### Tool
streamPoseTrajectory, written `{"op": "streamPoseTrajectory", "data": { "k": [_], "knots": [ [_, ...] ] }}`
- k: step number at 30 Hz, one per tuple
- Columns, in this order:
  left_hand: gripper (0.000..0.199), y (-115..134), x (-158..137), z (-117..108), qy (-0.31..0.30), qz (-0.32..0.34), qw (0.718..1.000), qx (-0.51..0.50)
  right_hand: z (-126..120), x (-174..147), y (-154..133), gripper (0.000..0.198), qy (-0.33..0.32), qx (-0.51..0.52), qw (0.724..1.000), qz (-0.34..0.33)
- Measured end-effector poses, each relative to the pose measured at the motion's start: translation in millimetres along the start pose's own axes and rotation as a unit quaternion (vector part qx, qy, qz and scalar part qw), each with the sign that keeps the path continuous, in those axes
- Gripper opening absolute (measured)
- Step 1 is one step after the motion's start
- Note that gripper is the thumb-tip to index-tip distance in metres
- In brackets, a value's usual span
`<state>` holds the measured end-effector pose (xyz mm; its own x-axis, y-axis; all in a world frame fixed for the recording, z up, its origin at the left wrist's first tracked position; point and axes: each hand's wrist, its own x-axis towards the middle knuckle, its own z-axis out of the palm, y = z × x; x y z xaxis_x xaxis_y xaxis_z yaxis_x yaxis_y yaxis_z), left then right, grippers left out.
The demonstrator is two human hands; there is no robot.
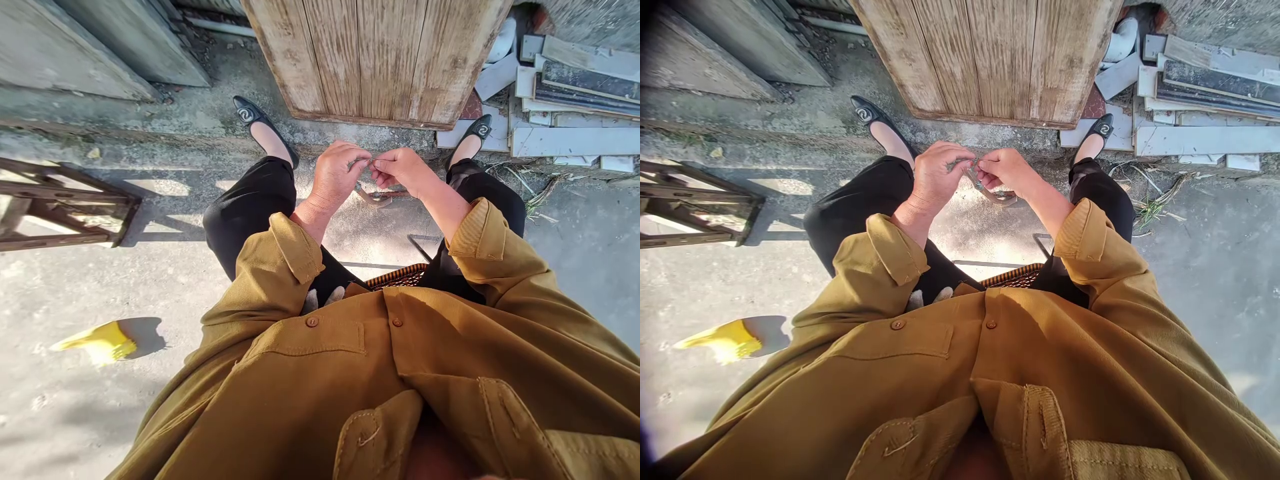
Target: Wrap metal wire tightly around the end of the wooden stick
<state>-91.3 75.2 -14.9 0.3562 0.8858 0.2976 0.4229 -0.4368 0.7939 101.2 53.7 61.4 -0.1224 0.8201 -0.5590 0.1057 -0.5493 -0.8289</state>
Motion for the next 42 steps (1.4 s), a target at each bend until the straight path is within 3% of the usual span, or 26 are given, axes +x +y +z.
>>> {"op": "streamPoseTrajectory", "data": {
  "k": [9,16,23,27,32,37,42],
  "knots": [
    [0.007,-11,4,-3,-0.021,0.047,0.998,-0.025,-3,3,-1,0.036,-0.019,-0.01,1.0,0.005],
    [0.013,-6,4,1,-0.012,0.029,0.998,-0.057,-5,5,3,0.035,-0.027,-0.013,1.0,-0.009],
    [0.017,-2,5,-4,-0.029,0.048,0.997,-0.048,-14,13,7,0.021,-0.01,-0.067,0.994,-0.085],
    [0.011,-4,7,-13,-0.021,0.055,0.997,-0.051,-17,17,8,0.022,-0.043,-0.086,0.988,-0.122],
    [0.01,-5,9,-30,-0.056,0.134,0.989,0.011,-16,21,16,0.032,-0.093,-0.05,0.987,-0.118],
    [0.013,0,10,-36,-0.032,0.189,0.98,0.05,-17,18,14,0.03,-0.096,-0.027,0.988,-0.118],
    [0.019,-5,8,-33,-0.024,0.103,0.994,-0.011,-12,10,6,0.026,-0.08,-0.004,0.994,-0.077]
  ]
}}
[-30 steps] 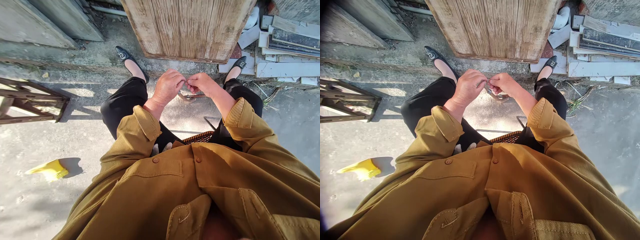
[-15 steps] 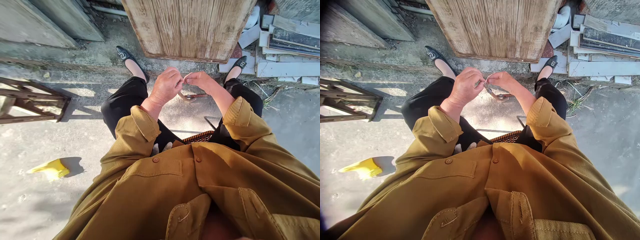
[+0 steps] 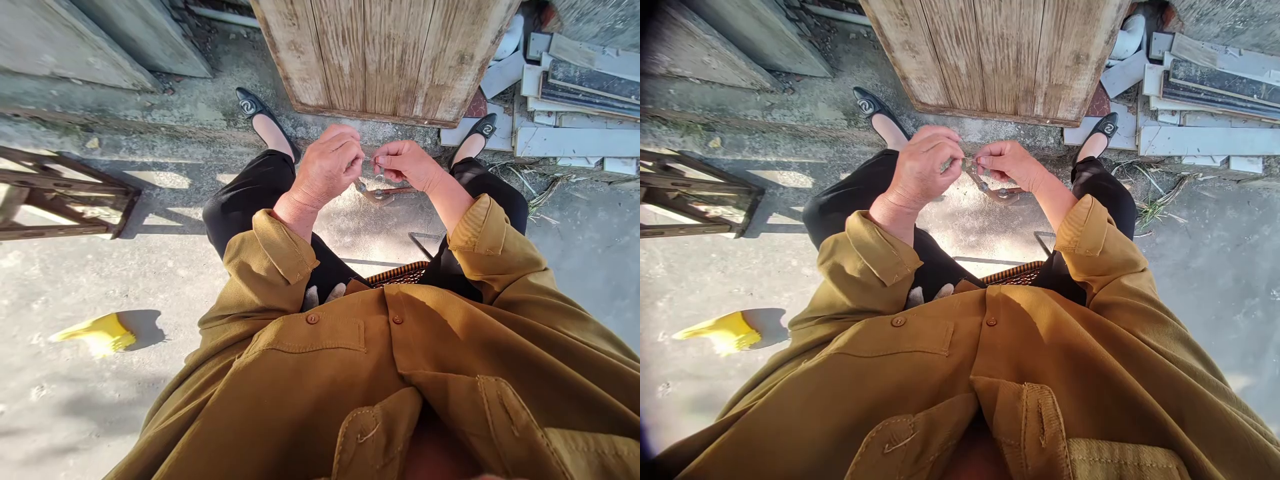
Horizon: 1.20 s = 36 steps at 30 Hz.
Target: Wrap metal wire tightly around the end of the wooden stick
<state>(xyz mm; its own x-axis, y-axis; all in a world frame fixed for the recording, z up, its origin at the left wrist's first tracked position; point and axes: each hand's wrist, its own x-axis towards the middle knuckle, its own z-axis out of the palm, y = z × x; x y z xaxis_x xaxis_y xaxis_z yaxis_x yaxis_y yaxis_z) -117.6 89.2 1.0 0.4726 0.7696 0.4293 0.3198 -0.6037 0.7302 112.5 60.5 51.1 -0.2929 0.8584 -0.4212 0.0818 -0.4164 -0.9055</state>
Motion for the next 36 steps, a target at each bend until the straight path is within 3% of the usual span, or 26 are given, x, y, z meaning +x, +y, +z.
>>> {"op": "streamPoseTrajectory", "data": {
  "k": [3,9,13,16,22,26,31,36],
  "knots": [
    [0.019,-9,-2,4,0.007,-0.029,1.0,-0.005,6,-2,0,0.025,0.045,-0.02,0.999,-0.003],
    [0.019,-21,-4,10,0.008,0.009,0.999,0.048,13,-5,11,0.012,0.137,-0.137,0.977,-0.089],
    [0.022,-18,-5,9,-0.007,-0.024,0.999,0.028,14,-9,16,0.007,0.144,-0.262,0.941,-0.159],
    [0.018,-14,-6,7,-0.01,-0.047,0.999,0.013,15,-9,18,0.009,0.137,-0.304,0.926,-0.175],
    [0.018,-3,-8,15,0.016,-0.023,1.0,-0.01,11,2,18,0.017,0.125,-0.195,0.966,-0.114],
    [0.017,-3,-9,20,0.04,-0.044,0.997,-0.049,10,2,14,0.024,0.119,-0.108,0.986,-0.049],
    [0.021,-10,-7,18,0.061,-0.047,0.997,-0.024,15,-6,7,0.029,0.087,-0.059,0.994,0.007],
    [0.017,-17,-6,17,0.026,-0.067,0.997,-0.02,14,-11,5,0.032,0.044,-0.036,0.998,0.009]
  ]
}}
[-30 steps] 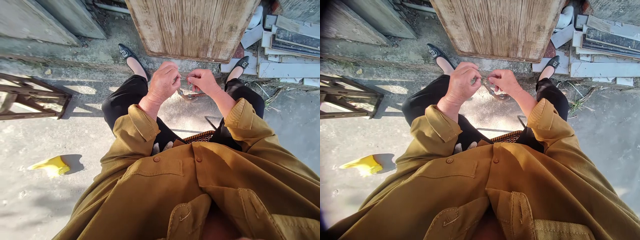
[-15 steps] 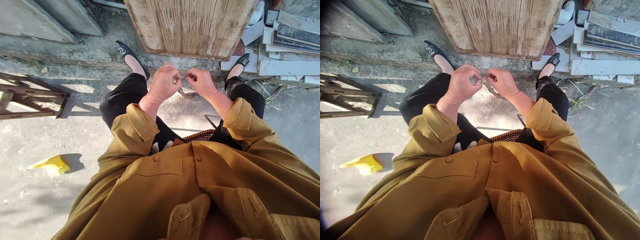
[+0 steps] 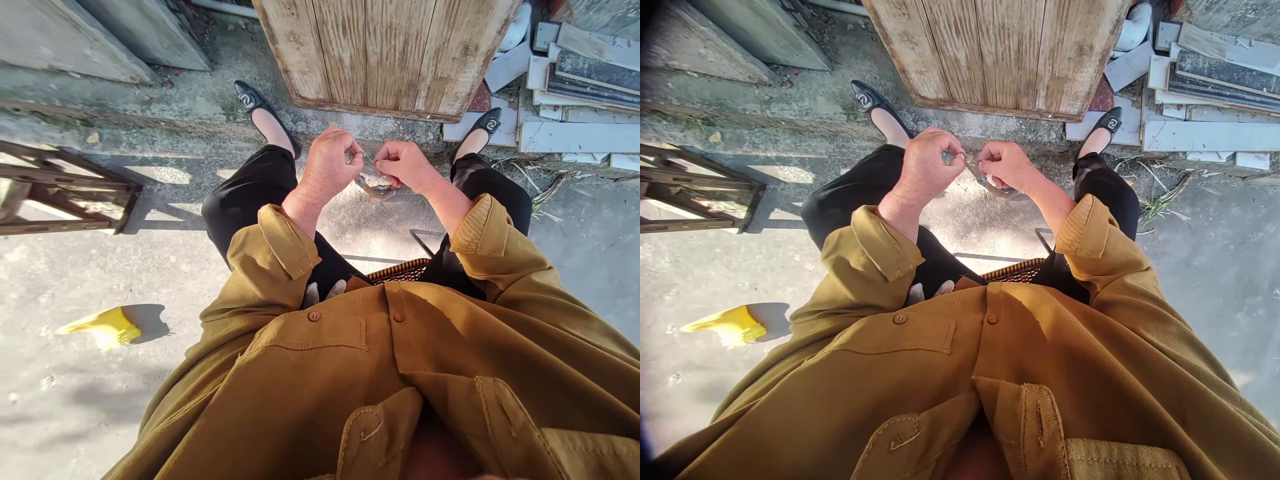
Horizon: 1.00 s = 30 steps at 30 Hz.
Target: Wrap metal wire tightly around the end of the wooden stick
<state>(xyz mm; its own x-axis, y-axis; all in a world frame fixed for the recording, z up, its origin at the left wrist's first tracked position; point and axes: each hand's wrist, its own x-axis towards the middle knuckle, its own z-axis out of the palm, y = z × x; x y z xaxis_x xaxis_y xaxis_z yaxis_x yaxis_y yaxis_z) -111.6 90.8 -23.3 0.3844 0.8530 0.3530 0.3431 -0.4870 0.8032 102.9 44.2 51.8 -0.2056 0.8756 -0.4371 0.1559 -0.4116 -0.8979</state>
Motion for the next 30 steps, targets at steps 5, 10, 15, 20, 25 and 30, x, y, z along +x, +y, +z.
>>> {"op": "streamPoseTrajectory", "data": {
  "k": [5,10,15,20,25,30],
  "knots": [
    [0.013,1,-2,-2,-0.014,-0.014,0.998,0.052,-2,2,8,0.032,-0.035,0.049,0.998,-0.017],
    [0.018,10,-2,9,0.014,0.0,0.998,0.054,4,6,13,0.032,-0.016,0.133,0.99,-0.042],
    [0.019,21,-6,23,0.016,-0.01,0.998,0.054,7,8,12,0.035,0.024,0.14,0.989,-0.048],
    [0.022,23,-9,26,-0.006,0.014,0.995,0.096,5,10,11,0.034,0.053,0.039,0.996,-0.056],
    [0.024,24,-11,28,-0.013,0.026,0.994,0.102,0,14,14,0.036,0.062,-0.069,0.994,-0.064],
    [0.024,26,-10,27,-0.015,-0.014,0.998,0.064,-6,13,12,0.032,0.047,-0.162,0.984,-0.063]
  ]
}}
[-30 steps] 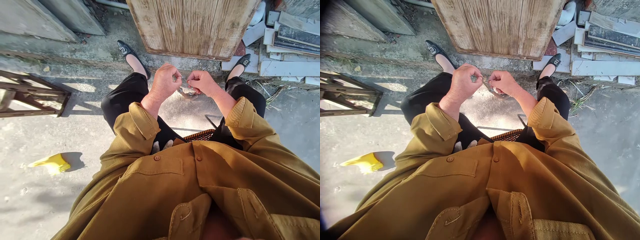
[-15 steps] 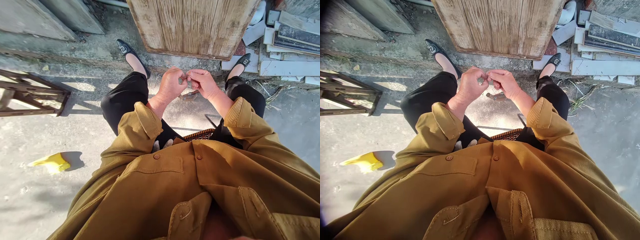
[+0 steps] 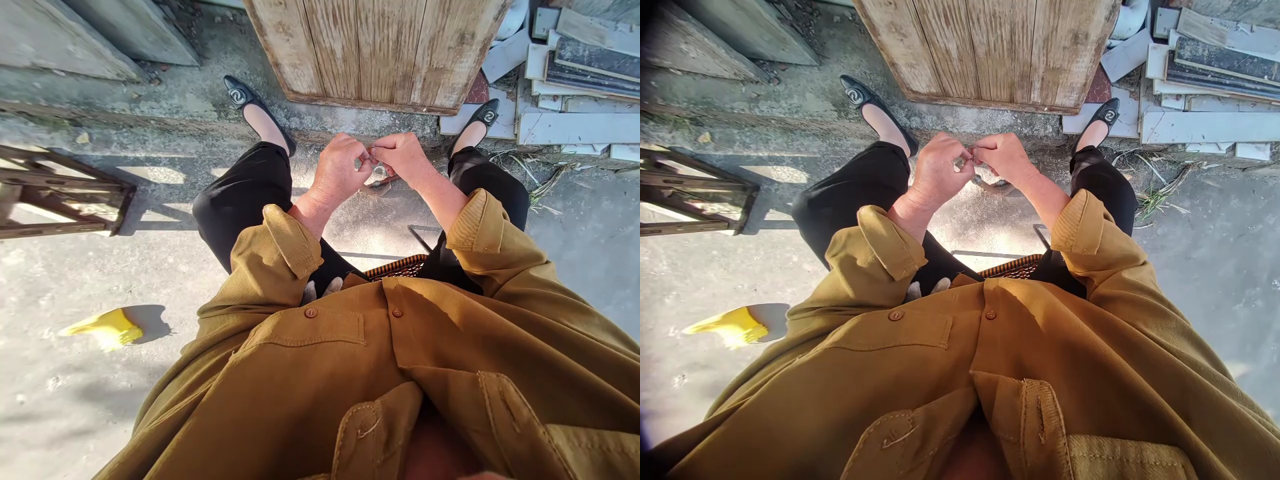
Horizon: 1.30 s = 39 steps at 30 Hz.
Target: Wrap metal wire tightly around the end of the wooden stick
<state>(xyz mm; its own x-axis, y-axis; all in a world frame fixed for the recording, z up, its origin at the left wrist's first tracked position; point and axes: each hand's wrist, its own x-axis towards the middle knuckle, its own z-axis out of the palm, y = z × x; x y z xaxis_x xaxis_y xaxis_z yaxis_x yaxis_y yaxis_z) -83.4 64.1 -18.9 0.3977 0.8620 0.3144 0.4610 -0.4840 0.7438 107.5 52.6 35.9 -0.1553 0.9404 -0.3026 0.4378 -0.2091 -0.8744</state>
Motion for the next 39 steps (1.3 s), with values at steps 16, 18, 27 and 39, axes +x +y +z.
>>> {"op": "streamPoseTrajectory", "data": {
  "k": [16,18,27,39],
  "knots": [
    [0.042,-4,4,-8,-0.031,-0.02,0.996,0.081,7,-2,3,0.026,-0.034,-0.353,0.923,-0.15],
    [0.039,-4,5,-12,-0.031,-0.017,0.998,0.059,7,0,4,0.018,-0.02,-0.287,0.948,-0.139],
    [0.022,-12,5,-7,-0.002,-0.087,0.988,-0.124,2,1,-2,0.025,0.013,0.127,0.991,0.032],
    [0.012,-4,8,-8,-0.005,-0.117,0.982,-0.15,7,-3,-9,0.03,0.009,0.163,0.985,0.051]
  ]
}}
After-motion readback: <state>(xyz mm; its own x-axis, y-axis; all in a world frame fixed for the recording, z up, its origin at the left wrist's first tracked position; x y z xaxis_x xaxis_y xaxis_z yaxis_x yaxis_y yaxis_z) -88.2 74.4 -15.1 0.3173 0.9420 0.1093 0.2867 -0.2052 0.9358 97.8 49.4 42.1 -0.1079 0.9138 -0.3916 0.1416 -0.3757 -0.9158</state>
